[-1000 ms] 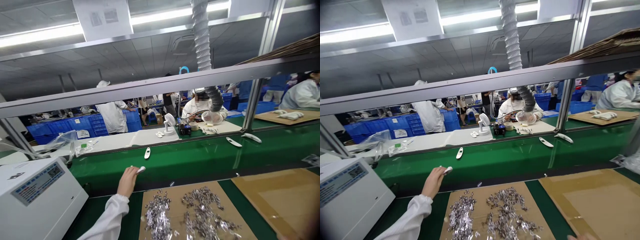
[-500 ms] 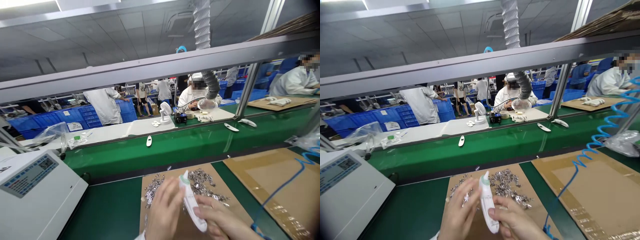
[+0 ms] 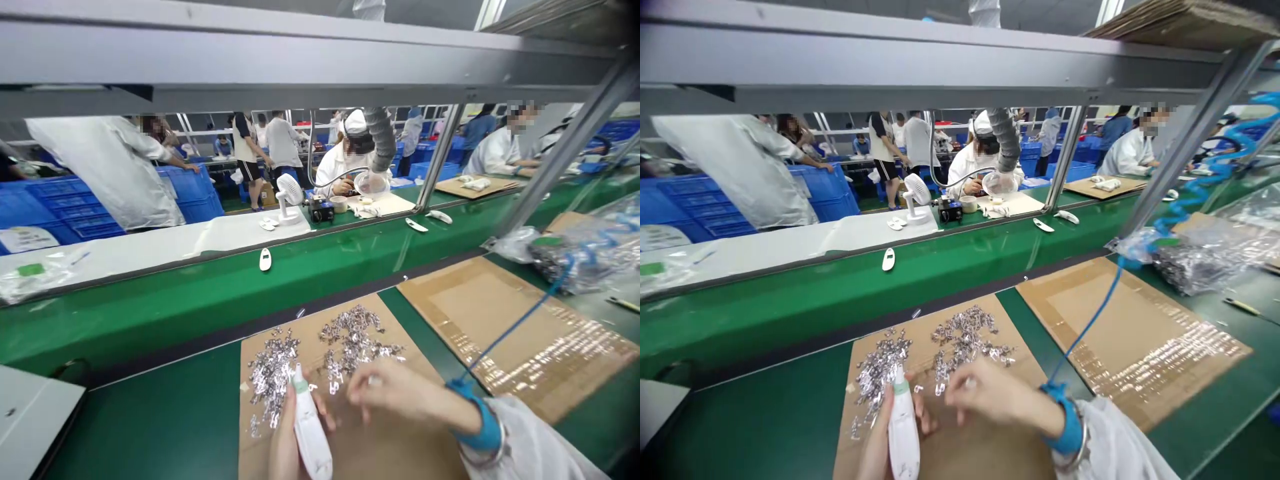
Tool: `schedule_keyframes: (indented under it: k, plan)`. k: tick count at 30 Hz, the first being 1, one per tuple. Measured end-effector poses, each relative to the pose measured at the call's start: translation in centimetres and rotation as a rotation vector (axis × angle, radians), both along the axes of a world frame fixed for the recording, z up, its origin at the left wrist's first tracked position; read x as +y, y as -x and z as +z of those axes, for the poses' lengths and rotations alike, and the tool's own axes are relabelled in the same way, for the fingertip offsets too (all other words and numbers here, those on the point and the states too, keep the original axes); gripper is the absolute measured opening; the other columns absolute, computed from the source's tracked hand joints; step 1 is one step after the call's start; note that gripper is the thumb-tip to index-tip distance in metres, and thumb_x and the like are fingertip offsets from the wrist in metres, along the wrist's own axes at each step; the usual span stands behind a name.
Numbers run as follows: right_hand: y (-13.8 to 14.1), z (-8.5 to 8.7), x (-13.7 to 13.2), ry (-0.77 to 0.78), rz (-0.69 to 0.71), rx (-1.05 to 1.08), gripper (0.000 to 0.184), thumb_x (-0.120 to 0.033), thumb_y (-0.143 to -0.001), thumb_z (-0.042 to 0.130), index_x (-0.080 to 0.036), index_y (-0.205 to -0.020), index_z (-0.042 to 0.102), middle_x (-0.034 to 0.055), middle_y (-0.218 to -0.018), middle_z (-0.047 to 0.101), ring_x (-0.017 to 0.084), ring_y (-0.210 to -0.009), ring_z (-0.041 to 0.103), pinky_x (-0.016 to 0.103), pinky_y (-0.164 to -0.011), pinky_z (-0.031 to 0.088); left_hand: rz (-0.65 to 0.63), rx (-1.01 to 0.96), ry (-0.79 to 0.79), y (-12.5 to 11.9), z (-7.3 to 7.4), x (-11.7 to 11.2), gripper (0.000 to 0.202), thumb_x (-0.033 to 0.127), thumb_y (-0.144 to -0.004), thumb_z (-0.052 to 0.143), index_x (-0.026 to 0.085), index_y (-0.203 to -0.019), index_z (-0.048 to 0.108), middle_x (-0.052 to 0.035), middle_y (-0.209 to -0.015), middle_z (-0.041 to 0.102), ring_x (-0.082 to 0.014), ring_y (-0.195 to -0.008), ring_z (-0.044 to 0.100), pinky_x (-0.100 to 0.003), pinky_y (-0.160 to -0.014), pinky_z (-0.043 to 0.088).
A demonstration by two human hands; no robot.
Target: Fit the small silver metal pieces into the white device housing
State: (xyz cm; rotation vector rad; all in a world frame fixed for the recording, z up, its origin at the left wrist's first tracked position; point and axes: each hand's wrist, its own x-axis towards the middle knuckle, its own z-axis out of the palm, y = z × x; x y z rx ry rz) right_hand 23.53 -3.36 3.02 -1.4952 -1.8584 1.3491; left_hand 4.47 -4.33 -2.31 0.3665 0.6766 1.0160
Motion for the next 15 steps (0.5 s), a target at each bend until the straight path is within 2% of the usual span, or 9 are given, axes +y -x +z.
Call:
schedule_keyframes:
  k: [1, 3, 6, 8, 11, 15]
  plan:
    - [-1.7, 0.0, 0.6, -0.116, -0.110, -0.123, 0.015, -0.026, -0.084, 0.055, -0.020, -0.078, 0.068, 0.0014, -0.068, 0.069, 0.014, -0.062, 0.060, 0.024, -0.060, 0.044, -0.051, -0.015, -0.016, 0.0, -0.9, 0.1, 0.039, 0.051, -0.086, 0.050, 0.024, -0.114, 0.048, 0.0008, -0.064, 0.060, -0.0155, -0.045, 0.055, -0.029, -0.046, 0.050]
    - [-4.9, -0.4, 2.0, -0.252, -0.292, -0.290, 0.017, -0.024, -0.086, 0.049, -0.019, -0.088, 0.065, 0.0075, -0.086, 0.070, 0.022, -0.080, 0.062, 0.033, -0.071, 0.044, -0.198, -0.093, -0.029, -0.3, -2.6, 0.3, 0.045, 0.059, -0.079, 0.053, 0.027, -0.111, 0.046, 0.0009, -0.065, 0.063, -0.0152, -0.032, 0.049, -0.029, -0.031, 0.044]
    - [-8.1, -1.9, 3.6, -0.301, -0.358, -0.395, 0.015, -0.022, -0.083, 0.050, -0.021, -0.088, 0.064, 0.0065, -0.088, 0.069, 0.023, -0.082, 0.062, 0.034, -0.072, 0.043, -0.302, -0.163, -0.034, -0.9, -3.9, 0.3, 0.047, 0.063, -0.075, 0.056, 0.026, -0.104, 0.047, -0.0006, -0.068, 0.066, -0.0148, -0.027, 0.048, -0.027, -0.025, 0.042]
    - [-8.8, -2.9, 4.2, -0.304, -0.350, -0.415, 0.013, -0.023, -0.083, 0.052, -0.022, -0.086, 0.065, 0.0038, -0.084, 0.070, 0.021, -0.078, 0.063, 0.032, -0.070, 0.044, -0.274, -0.105, -0.018, -1.0, -3.6, 0.1, 0.043, 0.059, -0.081, 0.051, 0.023, -0.105, 0.048, -0.0020, -0.073, 0.067, -0.0130, -0.030, 0.051, -0.024, -0.028, 0.043]
    - [-8.6, -3.7, 4.5, -0.333, -0.344, -0.444, 0.013, -0.024, -0.083, 0.052, -0.021, -0.084, 0.064, 0.0035, -0.084, 0.069, 0.020, -0.078, 0.063, 0.031, -0.071, 0.043, -0.227, -0.022, 0.020, -0.8, -2.3, -0.2, 0.040, 0.053, -0.087, 0.045, 0.020, -0.110, 0.047, -0.0029, -0.079, 0.067, -0.0118, -0.034, 0.053, -0.023, -0.028, 0.044]
    - [-8.1, -2.9, 4.1, -0.392, -0.352, -0.480, 0.016, -0.026, -0.086, 0.048, -0.020, -0.081, 0.063, 0.0058, -0.088, 0.067, 0.022, -0.083, 0.061, 0.034, -0.073, 0.041, -0.211, 0.022, 0.085, -0.7, -0.7, -0.4, 0.041, 0.051, -0.090, 0.038, 0.021, -0.116, 0.043, -0.0003, -0.073, 0.062, -0.0124, -0.034, 0.050, -0.027, -0.028, 0.047]
